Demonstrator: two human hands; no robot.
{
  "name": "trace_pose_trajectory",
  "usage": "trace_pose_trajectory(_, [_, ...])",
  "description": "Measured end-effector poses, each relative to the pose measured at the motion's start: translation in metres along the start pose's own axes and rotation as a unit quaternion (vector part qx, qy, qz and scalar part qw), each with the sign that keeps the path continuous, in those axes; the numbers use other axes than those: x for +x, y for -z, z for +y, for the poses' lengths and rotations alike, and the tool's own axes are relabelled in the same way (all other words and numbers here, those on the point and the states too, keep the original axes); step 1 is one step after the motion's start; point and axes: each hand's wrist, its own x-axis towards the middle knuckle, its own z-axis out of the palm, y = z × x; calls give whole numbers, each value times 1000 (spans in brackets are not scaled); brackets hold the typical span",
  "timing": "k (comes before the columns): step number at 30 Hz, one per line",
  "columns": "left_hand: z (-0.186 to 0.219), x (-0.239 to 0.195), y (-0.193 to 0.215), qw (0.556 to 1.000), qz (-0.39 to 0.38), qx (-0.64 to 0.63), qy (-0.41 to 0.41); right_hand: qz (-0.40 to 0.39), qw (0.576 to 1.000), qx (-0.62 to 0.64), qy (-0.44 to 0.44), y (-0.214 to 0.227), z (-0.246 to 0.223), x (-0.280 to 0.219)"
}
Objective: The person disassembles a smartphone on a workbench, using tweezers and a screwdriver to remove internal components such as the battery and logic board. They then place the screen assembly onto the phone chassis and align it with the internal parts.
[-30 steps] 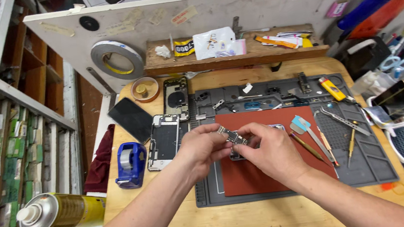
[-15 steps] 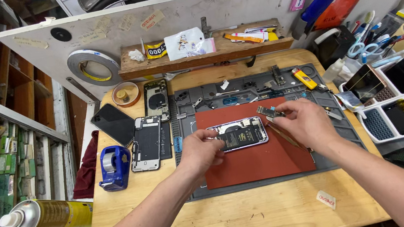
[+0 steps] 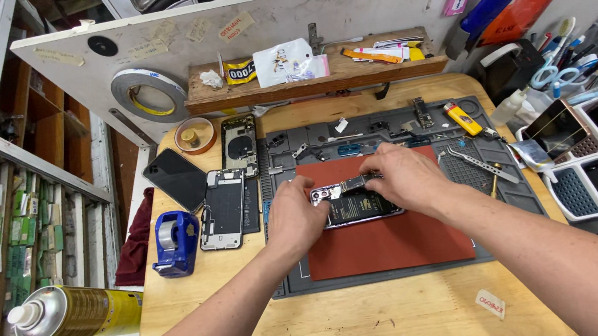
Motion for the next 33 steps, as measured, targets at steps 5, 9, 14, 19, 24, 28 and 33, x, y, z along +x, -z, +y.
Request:
trace_pose_trajectory(5, [10, -2, 8, 998, -41, 38, 14, -22, 1000, 0, 6, -3, -5, 5])
trace_pose_trajectory(9, [13, -2, 13, 998, -38, 44, 1, -34, 999, -11, -9, -4, -7, 7])
trace_pose_trajectory(14, [13, -2, 17, 996, -74, 49, 31, -54, 998, -13, -17, -2, -10, 8])
trace_pose_trajectory(19, [17, -7, 20, 995, -77, 67, 18, -59, 998, -19, -21, -3, -11, 7])
trace_pose_trajectory(24, [18, -7, 22, 994, -82, 65, 18, -66, 997, -23, -35, -7, -10, 6])
trace_pose_trajectory(28, [12, -3, 18, 996, -64, 60, 11, -24, 1000, 11, -10, -11, -6, 3])
trace_pose_trajectory(33, [1, 12, 2, 980, -52, -178, 73, 61, 985, 163, -14, -8, -7, -3])
